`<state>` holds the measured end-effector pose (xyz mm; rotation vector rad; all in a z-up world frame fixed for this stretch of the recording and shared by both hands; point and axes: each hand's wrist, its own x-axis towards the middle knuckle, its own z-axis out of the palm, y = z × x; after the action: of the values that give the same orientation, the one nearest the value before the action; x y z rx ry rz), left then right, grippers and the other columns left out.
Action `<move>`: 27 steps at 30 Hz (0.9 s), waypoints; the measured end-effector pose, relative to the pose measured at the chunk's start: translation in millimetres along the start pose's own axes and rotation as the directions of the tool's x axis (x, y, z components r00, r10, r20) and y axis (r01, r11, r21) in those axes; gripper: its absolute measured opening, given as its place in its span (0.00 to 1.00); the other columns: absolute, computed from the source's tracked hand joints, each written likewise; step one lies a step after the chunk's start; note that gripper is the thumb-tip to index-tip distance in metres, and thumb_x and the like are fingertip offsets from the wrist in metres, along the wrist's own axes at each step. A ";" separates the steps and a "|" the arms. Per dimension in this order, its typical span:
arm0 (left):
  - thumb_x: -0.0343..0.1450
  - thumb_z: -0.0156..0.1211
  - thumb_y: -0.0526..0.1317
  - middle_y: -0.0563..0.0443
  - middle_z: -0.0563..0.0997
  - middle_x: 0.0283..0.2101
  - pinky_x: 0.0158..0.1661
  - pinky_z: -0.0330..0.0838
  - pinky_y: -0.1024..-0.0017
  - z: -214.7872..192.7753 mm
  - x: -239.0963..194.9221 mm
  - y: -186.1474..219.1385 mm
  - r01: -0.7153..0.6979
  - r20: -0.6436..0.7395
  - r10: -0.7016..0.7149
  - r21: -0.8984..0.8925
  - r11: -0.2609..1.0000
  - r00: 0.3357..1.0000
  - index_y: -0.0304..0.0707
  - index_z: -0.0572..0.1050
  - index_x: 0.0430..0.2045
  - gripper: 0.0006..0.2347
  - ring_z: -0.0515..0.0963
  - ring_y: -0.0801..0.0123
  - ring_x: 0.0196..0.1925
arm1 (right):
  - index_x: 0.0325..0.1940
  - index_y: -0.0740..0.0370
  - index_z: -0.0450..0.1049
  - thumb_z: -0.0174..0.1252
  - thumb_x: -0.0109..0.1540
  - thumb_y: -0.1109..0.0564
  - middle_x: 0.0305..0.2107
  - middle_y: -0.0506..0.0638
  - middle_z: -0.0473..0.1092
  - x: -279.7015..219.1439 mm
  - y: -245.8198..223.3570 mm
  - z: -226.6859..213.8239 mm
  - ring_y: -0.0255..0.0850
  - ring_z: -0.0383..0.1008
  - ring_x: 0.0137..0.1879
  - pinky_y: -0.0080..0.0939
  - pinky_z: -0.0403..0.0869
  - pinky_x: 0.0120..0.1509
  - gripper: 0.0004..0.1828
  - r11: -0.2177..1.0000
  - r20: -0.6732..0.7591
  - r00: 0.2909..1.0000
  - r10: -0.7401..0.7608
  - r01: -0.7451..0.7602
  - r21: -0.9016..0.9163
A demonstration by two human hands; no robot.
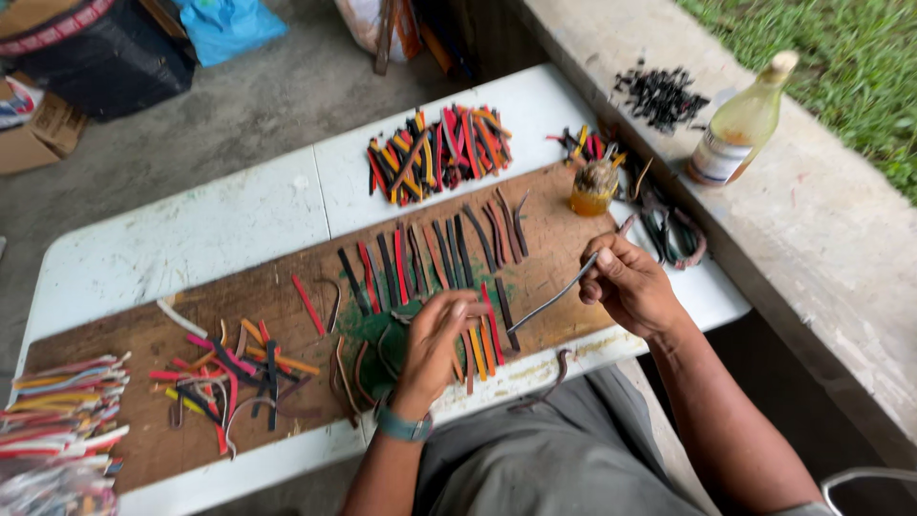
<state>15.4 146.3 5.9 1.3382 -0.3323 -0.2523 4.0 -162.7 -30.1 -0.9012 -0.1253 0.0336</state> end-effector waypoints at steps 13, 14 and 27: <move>0.75 0.58 0.36 0.43 0.83 0.43 0.44 0.77 0.73 31.1 -13.2 -37.7 0.239 0.099 -0.227 -0.135 0.962 0.969 0.28 0.69 0.57 0.17 0.83 0.68 0.46 | 0.48 0.62 0.77 0.67 0.58 0.49 0.35 0.51 0.73 -23.2 -24.2 53.9 0.45 0.75 0.41 0.42 0.73 0.44 0.19 0.370 0.288 0.957 0.029 0.257 -0.893; 0.75 0.57 0.36 0.43 0.83 0.43 0.44 0.77 0.73 26.8 -15.5 -37.9 0.223 0.096 -0.211 -0.134 0.966 0.973 0.28 0.69 0.58 0.17 0.83 0.69 0.46 | 0.46 0.62 0.78 0.70 0.55 0.49 0.36 0.52 0.74 -29.2 -25.8 57.1 0.48 0.78 0.42 0.44 0.74 0.44 0.20 0.287 0.366 0.927 0.084 0.329 -0.900; 0.75 0.58 0.32 0.49 0.81 0.54 0.67 0.68 0.61 -32.1 -47.0 -20.7 -0.249 -0.063 0.245 -0.062 0.966 0.967 0.37 0.80 0.40 0.05 0.77 0.62 0.61 | 0.36 0.59 0.77 0.66 0.56 0.61 0.35 0.51 0.74 -39.5 -0.4 47.5 0.47 0.73 0.47 0.45 0.72 0.53 0.06 0.227 0.429 0.878 0.214 0.383 -0.896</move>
<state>-15.9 188.1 -24.8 1.2189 -0.4364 -0.0175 -41.0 -129.2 -4.3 -2.2229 -0.7537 0.0726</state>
